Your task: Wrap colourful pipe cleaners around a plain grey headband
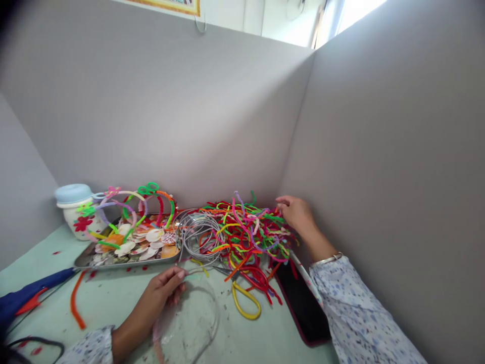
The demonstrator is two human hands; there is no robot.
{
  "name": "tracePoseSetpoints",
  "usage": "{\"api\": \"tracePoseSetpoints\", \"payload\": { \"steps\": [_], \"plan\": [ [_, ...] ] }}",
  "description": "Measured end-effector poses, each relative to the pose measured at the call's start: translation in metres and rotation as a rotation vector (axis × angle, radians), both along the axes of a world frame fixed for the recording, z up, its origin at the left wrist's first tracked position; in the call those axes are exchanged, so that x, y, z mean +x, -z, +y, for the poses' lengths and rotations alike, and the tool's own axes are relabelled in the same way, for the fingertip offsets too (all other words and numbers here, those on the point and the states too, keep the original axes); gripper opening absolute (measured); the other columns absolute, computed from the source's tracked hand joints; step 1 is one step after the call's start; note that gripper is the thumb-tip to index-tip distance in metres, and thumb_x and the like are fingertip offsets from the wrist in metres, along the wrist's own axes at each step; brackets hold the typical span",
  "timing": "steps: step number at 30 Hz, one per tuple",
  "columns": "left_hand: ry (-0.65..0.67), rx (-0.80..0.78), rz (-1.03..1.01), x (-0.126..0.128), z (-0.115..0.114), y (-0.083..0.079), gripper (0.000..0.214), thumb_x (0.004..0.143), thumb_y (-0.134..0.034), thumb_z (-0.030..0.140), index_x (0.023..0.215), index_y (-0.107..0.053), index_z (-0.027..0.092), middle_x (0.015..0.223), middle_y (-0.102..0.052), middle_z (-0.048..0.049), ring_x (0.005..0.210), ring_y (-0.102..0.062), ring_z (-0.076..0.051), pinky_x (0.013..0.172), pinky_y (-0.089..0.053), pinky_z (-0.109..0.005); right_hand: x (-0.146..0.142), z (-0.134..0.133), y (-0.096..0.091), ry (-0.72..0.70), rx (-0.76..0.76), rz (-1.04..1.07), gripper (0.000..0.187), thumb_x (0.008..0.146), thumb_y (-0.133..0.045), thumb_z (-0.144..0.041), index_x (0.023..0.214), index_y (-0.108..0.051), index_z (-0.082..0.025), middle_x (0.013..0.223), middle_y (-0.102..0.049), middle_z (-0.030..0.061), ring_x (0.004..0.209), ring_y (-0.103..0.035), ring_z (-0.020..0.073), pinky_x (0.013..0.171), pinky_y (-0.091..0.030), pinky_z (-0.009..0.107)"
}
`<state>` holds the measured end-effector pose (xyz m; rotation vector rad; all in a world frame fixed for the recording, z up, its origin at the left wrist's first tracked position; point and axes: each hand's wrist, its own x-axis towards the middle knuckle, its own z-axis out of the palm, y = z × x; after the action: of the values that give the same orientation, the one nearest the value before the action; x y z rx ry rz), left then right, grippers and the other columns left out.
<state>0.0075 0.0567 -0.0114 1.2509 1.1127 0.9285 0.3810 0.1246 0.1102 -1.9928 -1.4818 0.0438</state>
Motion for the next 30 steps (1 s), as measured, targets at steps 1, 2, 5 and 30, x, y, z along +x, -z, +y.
{"api": "tracePoseSetpoints", "payload": {
  "steps": [1, 2, 5, 30],
  "plan": [
    [0.0, 0.001, 0.005, 0.0, 0.0, 0.0, 0.031, 0.078, -0.056, 0.046, 0.078, -0.055, 0.015, 0.06, -0.055, 0.0026, 0.044, -0.041, -0.006, 0.043, -0.028, -0.017, -0.001, 0.001, -0.006, -0.018, 0.03, 0.022, 0.03, 0.083, -0.05, -0.023, 0.108, -0.065, -0.018, 0.081, -0.073, 0.0057, 0.063, -0.065, 0.015, 0.053, -0.045, 0.022],
    [0.0, 0.005, 0.009, 0.0, 0.0, 0.001, 0.031, 0.078, -0.056, 0.046, 0.079, -0.055, 0.015, 0.06, -0.056, 0.0025, 0.044, -0.041, -0.006, 0.043, -0.028, -0.018, -0.002, 0.002, -0.011, -0.039, 0.057, 0.043, 0.032, 0.084, -0.049, -0.023, 0.112, -0.062, -0.018, 0.081, -0.073, 0.0056, 0.062, -0.065, 0.0144, 0.053, -0.046, 0.022],
    [-0.003, 0.025, 0.019, -0.001, -0.001, 0.002, 0.031, 0.078, -0.056, 0.047, 0.079, -0.056, 0.016, 0.06, -0.056, 0.0022, 0.045, -0.041, -0.007, 0.043, -0.028, -0.018, -0.005, 0.004, -0.022, -0.097, 0.116, 0.128, 0.044, 0.086, -0.046, -0.019, 0.13, -0.045, -0.016, 0.086, -0.072, 0.0066, 0.065, -0.065, 0.0122, 0.053, -0.047, 0.019],
    [-0.038, 0.394, 0.325, 0.008, 0.015, -0.042, 0.027, 0.078, -0.053, 0.035, 0.092, -0.066, 0.016, 0.089, -0.069, -0.0073, 0.082, -0.063, -0.021, 0.076, -0.047, -0.031, -0.072, 0.001, -0.019, -0.33, -0.077, -0.281, 0.029, 0.086, -0.049, -0.036, 0.105, -0.065, -0.022, 0.102, -0.07, 0.0053, 0.091, -0.063, 0.019, 0.074, -0.043, 0.024]
  ]
}}
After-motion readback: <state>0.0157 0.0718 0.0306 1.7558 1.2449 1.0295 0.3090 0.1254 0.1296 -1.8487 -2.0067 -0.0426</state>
